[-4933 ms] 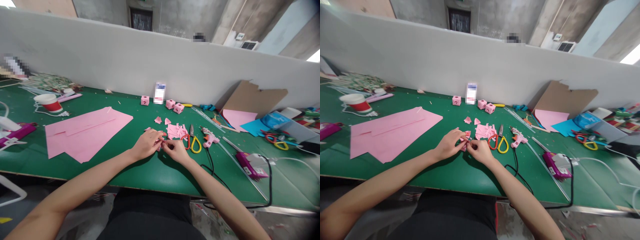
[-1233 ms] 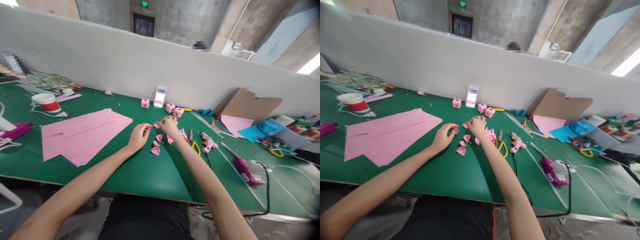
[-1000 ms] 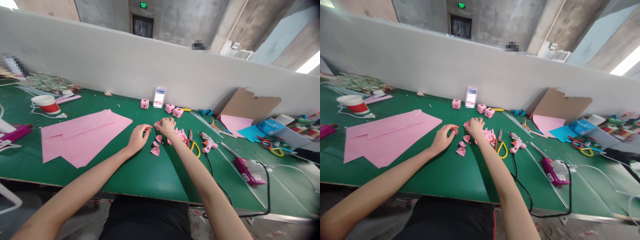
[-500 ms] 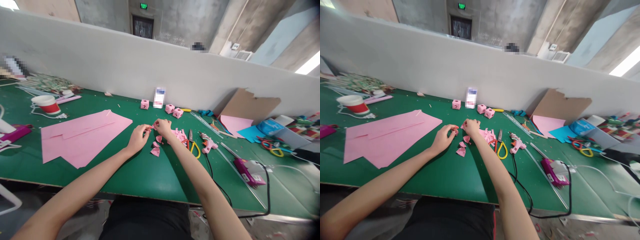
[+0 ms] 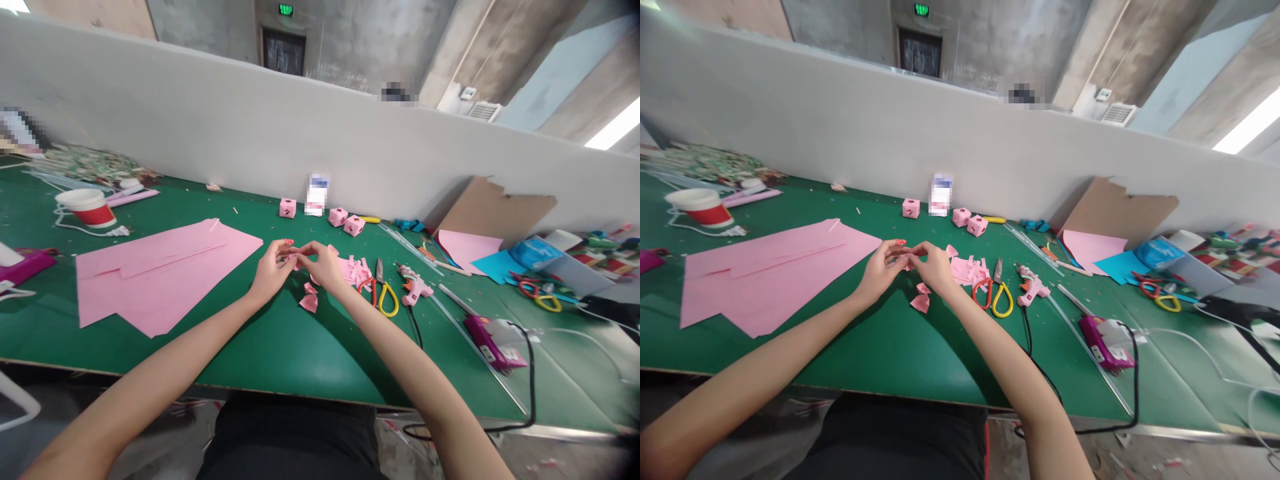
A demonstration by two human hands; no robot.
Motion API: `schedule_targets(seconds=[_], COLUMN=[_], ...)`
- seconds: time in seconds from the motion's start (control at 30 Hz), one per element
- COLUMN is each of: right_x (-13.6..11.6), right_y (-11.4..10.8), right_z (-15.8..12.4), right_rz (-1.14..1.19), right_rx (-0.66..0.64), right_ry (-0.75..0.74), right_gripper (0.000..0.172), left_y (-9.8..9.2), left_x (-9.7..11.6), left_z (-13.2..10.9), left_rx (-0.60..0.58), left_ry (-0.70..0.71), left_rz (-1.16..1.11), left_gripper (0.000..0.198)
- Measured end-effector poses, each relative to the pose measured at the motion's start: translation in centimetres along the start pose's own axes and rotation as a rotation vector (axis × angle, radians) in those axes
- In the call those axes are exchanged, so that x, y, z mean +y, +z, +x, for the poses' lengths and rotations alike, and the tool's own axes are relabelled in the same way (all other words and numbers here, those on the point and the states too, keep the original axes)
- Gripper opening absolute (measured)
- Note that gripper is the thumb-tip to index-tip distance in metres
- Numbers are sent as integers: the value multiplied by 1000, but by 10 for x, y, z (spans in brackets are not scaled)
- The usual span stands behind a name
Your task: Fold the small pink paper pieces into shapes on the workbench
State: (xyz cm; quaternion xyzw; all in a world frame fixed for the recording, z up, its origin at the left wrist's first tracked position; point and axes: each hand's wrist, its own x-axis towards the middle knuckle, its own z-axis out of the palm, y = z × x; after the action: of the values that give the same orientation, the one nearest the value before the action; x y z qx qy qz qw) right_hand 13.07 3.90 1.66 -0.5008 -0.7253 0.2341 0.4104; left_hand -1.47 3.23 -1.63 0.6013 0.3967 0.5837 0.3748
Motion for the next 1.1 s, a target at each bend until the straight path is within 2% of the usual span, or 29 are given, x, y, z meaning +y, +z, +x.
schedule_targets(seconds=[0.27, 0.4, 0.6, 0.67, 0.77, 0.87, 0.93, 1.0, 1.1], right_x=[1, 0, -1, -1, 10, 43, 71, 98, 124], right_y=[-1, -3, -9, -24, -66, -117, -143, -159, -167], right_z=[-8, -19, -33, -39, -57, -86, -108, -127, -139], right_rz=[101, 59, -21, -78, -336, -682, -886, -979, -1041], right_rx=[-39, -62, -44, -38, 20, 63, 90, 44, -22], right_ry=[15, -48, -102, -103, -89, 19, 116, 137, 97], right_gripper=[10, 18, 19, 23, 24, 21, 20, 20, 29], left_y=[-2, -2, 1, 0, 0, -1, 0, 0, 0], left_x=[-3, -5, -4, -3, -2, -3, -3, -3, -4], left_z=[1, 1, -3, -4, -4, -4, -5, -5, -6], left_rx=[-18, -14, -59, -74, -74, -62, -64, -73, -73], left_ry=[-81, -82, -61, -49, -43, -29, -13, 6, -22], left_rz=[-67, -68, -56, -28, 11, 45, 67, 86, 124], left_gripper=[35, 34, 35, 33, 31, 29, 27, 26, 26])
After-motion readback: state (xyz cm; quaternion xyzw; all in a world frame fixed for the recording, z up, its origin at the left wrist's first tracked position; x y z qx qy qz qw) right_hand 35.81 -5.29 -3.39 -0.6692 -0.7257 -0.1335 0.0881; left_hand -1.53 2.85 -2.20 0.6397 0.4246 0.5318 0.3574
